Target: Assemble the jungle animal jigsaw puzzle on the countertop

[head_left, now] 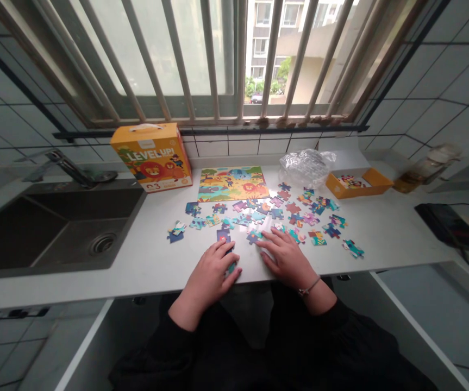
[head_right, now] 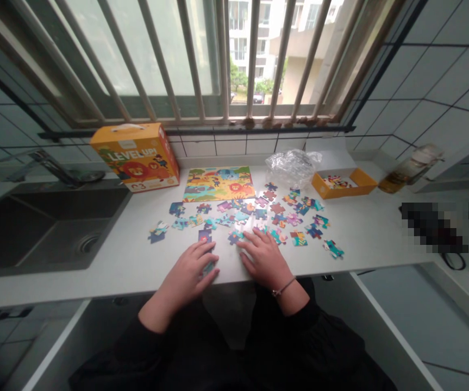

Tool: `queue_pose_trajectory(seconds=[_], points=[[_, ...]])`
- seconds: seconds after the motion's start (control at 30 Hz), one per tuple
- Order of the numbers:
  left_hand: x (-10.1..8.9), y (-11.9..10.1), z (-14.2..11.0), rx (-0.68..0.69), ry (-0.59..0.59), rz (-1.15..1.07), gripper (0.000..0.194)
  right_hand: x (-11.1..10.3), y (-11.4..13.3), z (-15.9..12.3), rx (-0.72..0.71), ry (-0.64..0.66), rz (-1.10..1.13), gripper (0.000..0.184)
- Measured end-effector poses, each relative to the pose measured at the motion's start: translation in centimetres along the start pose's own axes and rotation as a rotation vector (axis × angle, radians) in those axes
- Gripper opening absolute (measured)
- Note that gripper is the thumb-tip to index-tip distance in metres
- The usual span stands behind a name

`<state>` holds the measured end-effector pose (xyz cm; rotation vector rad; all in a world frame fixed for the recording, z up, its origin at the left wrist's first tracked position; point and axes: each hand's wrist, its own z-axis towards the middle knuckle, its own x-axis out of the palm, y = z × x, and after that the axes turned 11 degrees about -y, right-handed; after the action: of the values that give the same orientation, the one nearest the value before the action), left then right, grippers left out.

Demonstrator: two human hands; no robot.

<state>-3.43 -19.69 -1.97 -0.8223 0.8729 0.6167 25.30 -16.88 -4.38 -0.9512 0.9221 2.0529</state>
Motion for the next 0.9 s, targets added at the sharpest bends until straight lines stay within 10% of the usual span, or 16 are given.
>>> queue_pose_trajectory(seconds=[0.13,0.43,0.9], points=[[-1.1,1.1,-0.6,-0.020,-0.038,-0.081,0.020,-0.1,-0.1,0.1,0.012,-0.034,0.036,0.029],[-2.9,5.4,-2.9,-0.093,0.138,0.118,0.132,-0.1,-0.5,-0.1,0.065,-0.125,0.108,0.024],[-2.4,4.8,-3.0,-0.070,0.152,0.230,0.138,0.1,-0.8,-0.3,0.060,-0.142,0.094,0.019]])
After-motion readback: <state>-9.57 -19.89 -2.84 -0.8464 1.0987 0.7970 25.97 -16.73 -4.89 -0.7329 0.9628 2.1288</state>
